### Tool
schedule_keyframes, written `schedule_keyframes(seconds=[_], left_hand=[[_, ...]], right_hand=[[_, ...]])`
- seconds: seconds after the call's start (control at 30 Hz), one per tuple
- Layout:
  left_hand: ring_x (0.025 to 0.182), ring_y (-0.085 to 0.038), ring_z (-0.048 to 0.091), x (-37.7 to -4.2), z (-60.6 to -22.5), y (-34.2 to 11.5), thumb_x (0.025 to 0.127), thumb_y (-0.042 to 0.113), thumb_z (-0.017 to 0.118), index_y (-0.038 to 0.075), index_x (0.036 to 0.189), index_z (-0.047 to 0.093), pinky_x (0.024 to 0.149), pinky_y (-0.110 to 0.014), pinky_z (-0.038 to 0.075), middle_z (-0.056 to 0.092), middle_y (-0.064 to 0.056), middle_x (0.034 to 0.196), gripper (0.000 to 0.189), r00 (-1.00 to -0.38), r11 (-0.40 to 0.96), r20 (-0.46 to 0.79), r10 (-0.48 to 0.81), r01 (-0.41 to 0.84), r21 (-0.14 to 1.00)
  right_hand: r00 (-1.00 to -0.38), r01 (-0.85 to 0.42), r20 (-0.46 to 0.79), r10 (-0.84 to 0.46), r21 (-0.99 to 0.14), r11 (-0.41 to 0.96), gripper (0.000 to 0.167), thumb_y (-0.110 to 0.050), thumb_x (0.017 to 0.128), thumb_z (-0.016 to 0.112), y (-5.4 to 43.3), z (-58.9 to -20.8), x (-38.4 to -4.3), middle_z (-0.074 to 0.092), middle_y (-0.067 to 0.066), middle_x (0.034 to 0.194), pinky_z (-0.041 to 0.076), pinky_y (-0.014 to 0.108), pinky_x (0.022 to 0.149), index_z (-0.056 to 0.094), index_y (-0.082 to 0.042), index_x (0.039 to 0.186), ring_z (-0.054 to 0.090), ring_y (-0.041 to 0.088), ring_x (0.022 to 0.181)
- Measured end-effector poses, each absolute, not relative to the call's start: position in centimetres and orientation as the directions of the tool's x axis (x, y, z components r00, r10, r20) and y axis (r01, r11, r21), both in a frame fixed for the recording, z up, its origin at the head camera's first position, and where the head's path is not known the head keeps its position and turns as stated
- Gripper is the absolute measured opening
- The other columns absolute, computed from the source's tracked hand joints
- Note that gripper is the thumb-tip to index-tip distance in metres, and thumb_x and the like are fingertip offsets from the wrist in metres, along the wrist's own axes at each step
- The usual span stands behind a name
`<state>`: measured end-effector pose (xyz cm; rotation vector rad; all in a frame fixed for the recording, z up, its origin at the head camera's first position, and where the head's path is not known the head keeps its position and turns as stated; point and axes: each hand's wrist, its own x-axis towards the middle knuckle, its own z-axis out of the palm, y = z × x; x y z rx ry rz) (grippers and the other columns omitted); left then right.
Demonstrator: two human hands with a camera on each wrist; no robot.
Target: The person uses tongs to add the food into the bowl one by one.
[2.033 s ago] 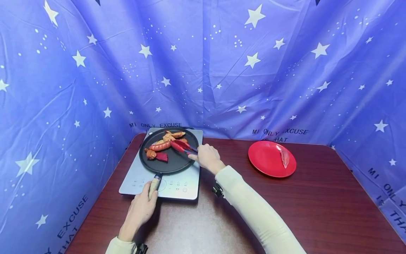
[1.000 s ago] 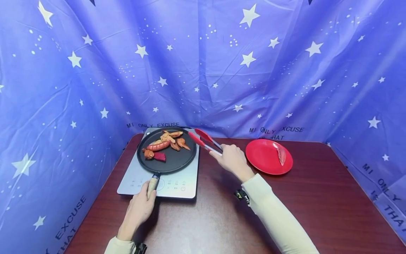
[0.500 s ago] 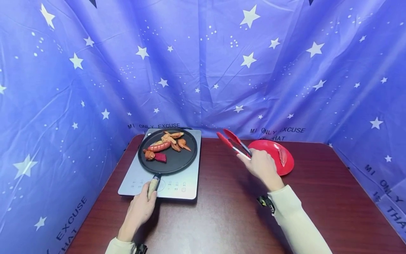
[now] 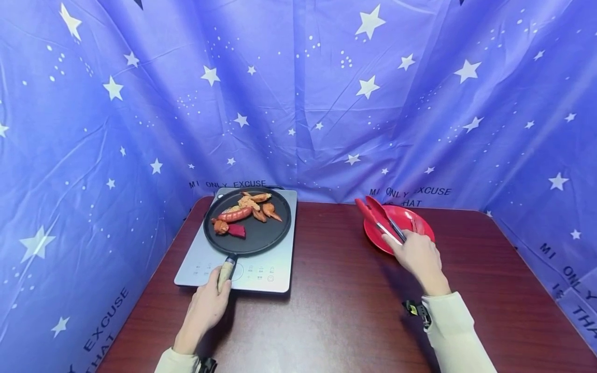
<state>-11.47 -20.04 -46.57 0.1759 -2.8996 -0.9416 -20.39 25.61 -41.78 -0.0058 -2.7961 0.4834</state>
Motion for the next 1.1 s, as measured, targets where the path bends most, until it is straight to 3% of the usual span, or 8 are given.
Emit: schedule_keyframes(seconds=[0.5, 0.8, 0.87, 1.1], left_hand=[[0.065, -0.027, 0.056, -11.6, -46.8, -19.9, 0.094, 0.025, 0.052, 0.010, 0.137, 0.042, 0.056, -0.045, 0.042, 0.061, -0.017, 0.083, 0.046, -0.988, 0.805, 0.042, -0.149, -0.096, 0.585], [0.067, -0.029, 0.058, -11.7, -46.8, -20.0, 0.095, 0.025, 0.051, 0.009, 0.138, 0.042, 0.057, -0.047, 0.043, 0.062, -0.021, 0.087, 0.046, -0.987, 0.808, 0.044, -0.156, -0.102, 0.580], [0.067, -0.029, 0.058, -11.7, -46.8, -20.0, 0.095, 0.025, 0.051, 0.009, 0.138, 0.041, 0.057, -0.047, 0.043, 0.062, -0.021, 0.087, 0.047, -0.987, 0.808, 0.043, -0.153, -0.100, 0.581], [0.072, -0.033, 0.061, -11.7, -46.7, -20.0, 0.095, 0.025, 0.051, 0.009, 0.138, 0.041, 0.060, -0.050, 0.044, 0.063, -0.023, 0.091, 0.047, -0.988, 0.810, 0.041, -0.147, -0.097, 0.578]], right_hand=[[-0.961, 0.114, 0.189, 0.202, -0.393, 0.913, 0.058, -0.060, 0.086, 0.053, 28.6, -42.6, -19.0, 0.058, 0.019, 0.070, 0.042, 0.046, 0.049, 0.061, -0.003, 0.091, 0.055, 0.039, 0.061], [-0.955, 0.165, 0.168, 0.244, -0.383, 0.909, 0.067, -0.060, 0.086, 0.052, 29.9, -43.0, -19.4, 0.059, 0.034, 0.088, 0.042, 0.050, 0.051, 0.061, 0.002, 0.108, 0.056, 0.048, 0.067], [-0.951, 0.177, 0.170, 0.256, -0.379, 0.908, 0.066, -0.059, 0.087, 0.053, 30.3, -43.0, -19.4, 0.058, 0.036, 0.089, 0.042, 0.050, 0.050, 0.061, 0.003, 0.107, 0.055, 0.050, 0.068], [-0.932, 0.254, 0.148, 0.332, -0.388, 0.886, 0.066, -0.062, 0.086, 0.051, 31.8, -43.5, -19.3, 0.057, 0.034, 0.078, 0.040, 0.050, 0.048, 0.059, 0.003, 0.082, 0.054, 0.051, 0.065]])
